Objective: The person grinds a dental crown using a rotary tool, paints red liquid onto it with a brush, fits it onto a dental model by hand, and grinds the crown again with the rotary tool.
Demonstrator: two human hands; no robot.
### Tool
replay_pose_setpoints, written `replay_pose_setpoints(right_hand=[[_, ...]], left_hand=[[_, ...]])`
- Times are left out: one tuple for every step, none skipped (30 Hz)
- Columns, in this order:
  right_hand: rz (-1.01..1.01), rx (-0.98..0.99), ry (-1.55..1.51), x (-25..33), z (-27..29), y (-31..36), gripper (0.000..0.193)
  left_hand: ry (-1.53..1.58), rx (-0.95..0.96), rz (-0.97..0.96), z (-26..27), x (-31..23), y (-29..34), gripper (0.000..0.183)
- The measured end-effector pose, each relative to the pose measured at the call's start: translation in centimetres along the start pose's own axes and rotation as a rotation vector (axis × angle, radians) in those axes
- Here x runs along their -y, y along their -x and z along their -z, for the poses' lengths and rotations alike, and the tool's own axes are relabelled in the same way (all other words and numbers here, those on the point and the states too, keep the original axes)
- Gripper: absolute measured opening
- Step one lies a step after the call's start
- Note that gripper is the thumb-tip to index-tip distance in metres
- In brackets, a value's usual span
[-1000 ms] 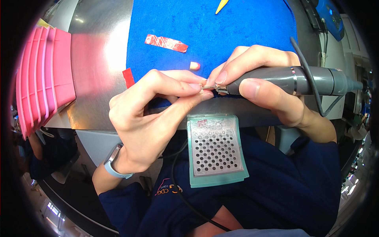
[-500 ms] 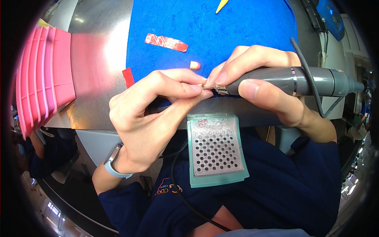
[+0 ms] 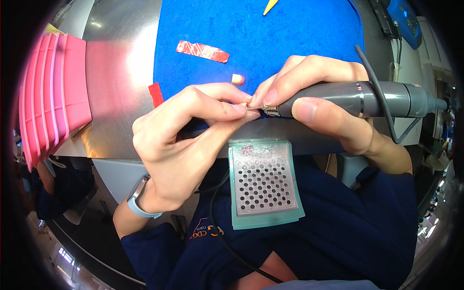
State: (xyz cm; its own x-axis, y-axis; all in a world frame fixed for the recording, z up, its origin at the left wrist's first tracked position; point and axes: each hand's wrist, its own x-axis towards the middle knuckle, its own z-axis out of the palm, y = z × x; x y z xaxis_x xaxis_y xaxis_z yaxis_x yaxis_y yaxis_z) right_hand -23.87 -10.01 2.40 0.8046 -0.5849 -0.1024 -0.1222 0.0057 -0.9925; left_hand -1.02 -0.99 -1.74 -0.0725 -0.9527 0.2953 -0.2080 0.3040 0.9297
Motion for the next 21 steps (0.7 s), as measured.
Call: replay_pose_setpoints(right_hand=[[-0.005, 0.0, -0.002, 0.07, 0.11, 0.04, 0.025], [-0.01, 0.0, -0.005, 0.1, 0.09, 0.06, 0.025], [-0.015, 0.017, -0.001, 0.12, 0.27, 0.06, 0.025], [-0.017, 0.026, 0.001, 0.05, 0.28, 0.06, 0.025], [-0.02, 0.034, 0.002, -0.02, 0.31, 0.08, 0.025], [0.022, 0.03, -0.004, -0.29, 0.2, 0.1, 0.026], [0.044, 0.03, -0.007, -0.4, 0.18, 0.06, 0.026], [0.066, 0.029, -0.011, -0.49, 0.17, 0.02, 0.026], [0.078, 0.039, 0.011, -0.52, 0.22, -0.03, 0.026], [0.083, 0.043, 0.022, -0.5, 0.23, -0.02, 0.027], [0.089, 0.046, 0.033, -0.49, 0.24, 0.0, 0.027], [0.083, 0.046, 0.032, -0.44, 0.22, 0.03, 0.027], [0.082, 0.048, 0.029, -0.4, 0.24, 0.0, 0.027], [0.08, 0.051, 0.027, -0.36, 0.26, -0.04, 0.027], [0.084, 0.062, 0.037, -0.3, 0.31, -0.1, 0.026], [0.085, 0.066, 0.043, -0.29, 0.35, -0.08, 0.026], [0.086, 0.07, 0.048, -0.28, 0.38, -0.07, 0.026], [0.103, 0.078, 0.057, -0.39, 0.41, -0.04, 0.026], [0.111, 0.081, 0.062, -0.43, 0.43, 0.0, 0.026], [0.12, 0.084, 0.066, -0.5, 0.45, 0.0, 0.026], [0.125, 0.087, 0.072, -0.53, 0.47, 0.01, 0.026]], left_hand=[[-0.022, 0.009, -0.013, 0.07, -0.02, -0.06, 0.022], [-0.043, 0.018, -0.027, 0.1, -0.05, -0.11, 0.022], [-0.043, 0.018, -0.027, 0.08, -0.07, -0.14, 0.022], [-0.033, 0.013, -0.019, 0.07, -0.11, -0.14, 0.022], [-0.024, 0.008, -0.011, 0.05, -0.13, -0.14, 0.022], [-0.024, 0.009, -0.011, 0.02, -0.13, -0.15, 0.022], [-0.035, 0.005, -0.03, -0.02, -0.08, -0.13, 0.023], [-0.047, 0.001, -0.05, -0.03, -0.06, -0.11, 0.023], [-0.047, 0.0, -0.05, -0.03, -0.07, -0.1, 0.023], [-0.043, -0.002, -0.046, -0.04, -0.08, -0.12, 0.024], [-0.039, -0.005, -0.041, -0.06, -0.07, -0.14, 0.024], [-0.037, -0.003, -0.042, -0.06, -0.02, -0.16, 0.024], [-0.036, -0.007, -0.045, -0.03, 0.03, -0.15, 0.024], [-0.035, -0.01, -0.048, -0.02, 0.06, -0.13, 0.025], [-0.036, -0.01, -0.047, -0.02, 0.06, -0.1, 0.025], [-0.035, -0.012, -0.045, -0.03, 0.05, -0.11, 0.025], [-0.033, -0.014, -0.044, -0.04, 0.05, -0.11, 0.026], [-0.032, -0.013, -0.044, -0.06, 0.08, -0.12, 0.026], [-0.043, -0.019, -0.052, -0.07, 0.16, -0.11, 0.026], [-0.053, -0.025, -0.06, -0.09, 0.21, -0.11, 0.027], [-0.052, -0.024, -0.06, -0.1, 0.22, -0.09, 0.027]])
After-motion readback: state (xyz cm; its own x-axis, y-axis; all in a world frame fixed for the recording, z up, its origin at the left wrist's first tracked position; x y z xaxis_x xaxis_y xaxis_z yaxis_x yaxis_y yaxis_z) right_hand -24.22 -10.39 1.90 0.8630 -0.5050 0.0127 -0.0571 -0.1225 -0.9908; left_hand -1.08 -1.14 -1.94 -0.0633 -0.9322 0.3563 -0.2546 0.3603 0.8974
